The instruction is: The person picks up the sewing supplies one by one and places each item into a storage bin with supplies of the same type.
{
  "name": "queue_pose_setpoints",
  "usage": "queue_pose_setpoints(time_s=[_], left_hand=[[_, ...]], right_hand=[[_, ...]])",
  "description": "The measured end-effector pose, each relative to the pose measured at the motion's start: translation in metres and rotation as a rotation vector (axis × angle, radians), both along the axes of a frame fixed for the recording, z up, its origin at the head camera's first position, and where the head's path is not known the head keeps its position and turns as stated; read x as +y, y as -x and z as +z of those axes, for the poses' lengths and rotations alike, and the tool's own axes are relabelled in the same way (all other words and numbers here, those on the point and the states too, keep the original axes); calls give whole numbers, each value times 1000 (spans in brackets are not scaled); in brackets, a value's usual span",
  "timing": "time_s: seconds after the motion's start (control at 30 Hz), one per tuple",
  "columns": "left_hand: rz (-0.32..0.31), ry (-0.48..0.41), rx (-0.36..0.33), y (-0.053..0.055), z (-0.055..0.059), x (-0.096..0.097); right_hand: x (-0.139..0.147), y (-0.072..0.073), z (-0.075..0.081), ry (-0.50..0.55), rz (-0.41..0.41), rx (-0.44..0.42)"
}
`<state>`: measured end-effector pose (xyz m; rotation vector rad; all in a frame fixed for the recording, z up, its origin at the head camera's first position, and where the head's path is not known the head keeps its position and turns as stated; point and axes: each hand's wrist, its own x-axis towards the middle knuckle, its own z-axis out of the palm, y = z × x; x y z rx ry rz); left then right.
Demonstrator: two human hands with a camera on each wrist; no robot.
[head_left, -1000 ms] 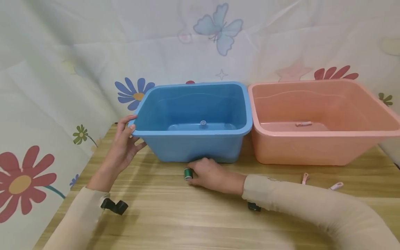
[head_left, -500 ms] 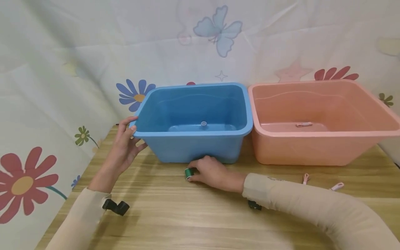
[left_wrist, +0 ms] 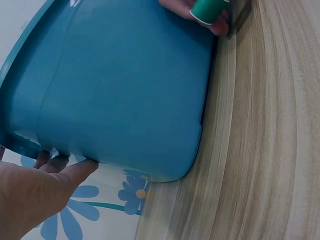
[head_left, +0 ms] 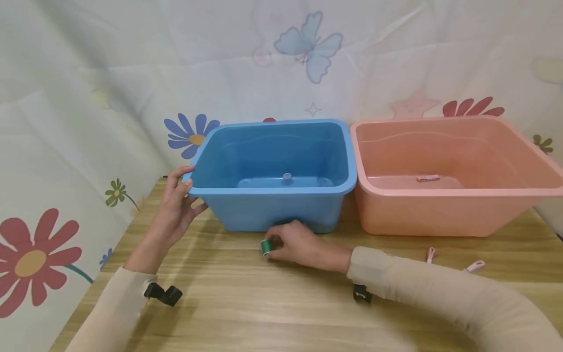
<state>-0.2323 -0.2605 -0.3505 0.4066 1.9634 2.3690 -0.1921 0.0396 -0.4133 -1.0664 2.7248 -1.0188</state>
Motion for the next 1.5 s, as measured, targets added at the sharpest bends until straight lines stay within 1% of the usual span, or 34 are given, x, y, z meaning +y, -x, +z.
queue_pose_setpoints(time_s=[0.07,0.2,0.37,0.5,0.7,0.97,1.1,1.23,1.5], left_hand=[[-2,-2,6,0,0,0],[-21,-6,19,0,-1,0],[-8,-4,9,0,0,0],[-8,-5,9,0,0,-1],[-20,8,15,0,0,-2],[-28,9,15,-1,-1,-3],[-16,7,10,0,-1,-3],[-7,4,-1,0,-1,-3],[-18,6,-1,1,-1,-3]], right_hand=[[2,-1,2,27,7,-19],[4,-3,7,56,37,-13],[8,-6,13,68,114,14],[13,-9,17,86,152,15],[20,-11,21,117,135,34],[33,-13,33,141,96,112],[39,-14,41,182,100,137],[42,-17,47,212,106,141],[51,-23,59,245,98,174]])
